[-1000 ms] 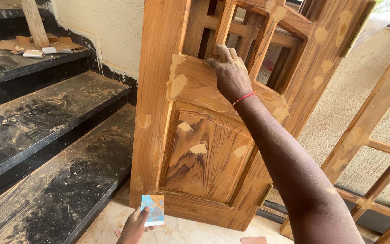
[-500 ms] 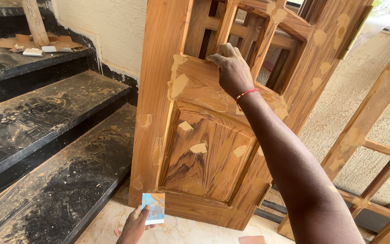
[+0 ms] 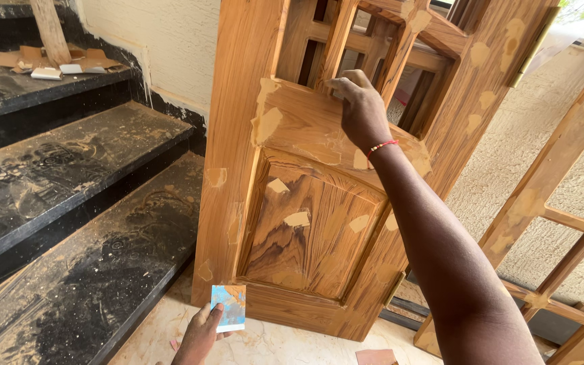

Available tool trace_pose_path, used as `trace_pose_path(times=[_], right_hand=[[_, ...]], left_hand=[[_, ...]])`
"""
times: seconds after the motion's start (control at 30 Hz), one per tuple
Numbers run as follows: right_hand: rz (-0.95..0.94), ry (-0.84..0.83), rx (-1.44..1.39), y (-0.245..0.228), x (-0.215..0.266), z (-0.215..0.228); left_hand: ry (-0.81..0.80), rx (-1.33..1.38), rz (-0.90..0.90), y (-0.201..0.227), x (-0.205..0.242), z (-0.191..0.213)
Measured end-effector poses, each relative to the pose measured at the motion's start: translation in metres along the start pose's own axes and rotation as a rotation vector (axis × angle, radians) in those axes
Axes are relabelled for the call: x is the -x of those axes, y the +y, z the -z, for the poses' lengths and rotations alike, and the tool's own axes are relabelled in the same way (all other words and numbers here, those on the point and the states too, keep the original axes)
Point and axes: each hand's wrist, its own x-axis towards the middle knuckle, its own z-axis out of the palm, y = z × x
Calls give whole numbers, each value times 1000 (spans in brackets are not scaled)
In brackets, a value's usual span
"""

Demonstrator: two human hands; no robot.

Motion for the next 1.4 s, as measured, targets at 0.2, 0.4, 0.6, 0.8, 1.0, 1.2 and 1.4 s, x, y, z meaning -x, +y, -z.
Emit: trace_pose_path(times=[0.2, 0.4, 0.6, 0.8, 1.0, 1.2, 1.4], right_hand=[[93, 76, 7, -1, 10, -2], [59, 222, -67, -2, 28, -9], [-5, 302, -34, 3, 32, -26], [-73, 353, -49, 1, 29, -41], [-122, 368, 0, -9, 27, -47], [3, 345, 139, -10, 36, -46], [-93, 370, -83, 7, 32, -29]], left_hand=[[-34, 40, -94, -1, 2, -1], [-4, 120, -57, -2, 6, 1], [-27, 108, -64, 3, 8, -5], [2, 78, -39, 10, 14, -5], [4, 65, -40, 7, 13, -8], [-1, 35, 23, 3, 8, -8], [-39, 68, -106, -7, 3, -1]])
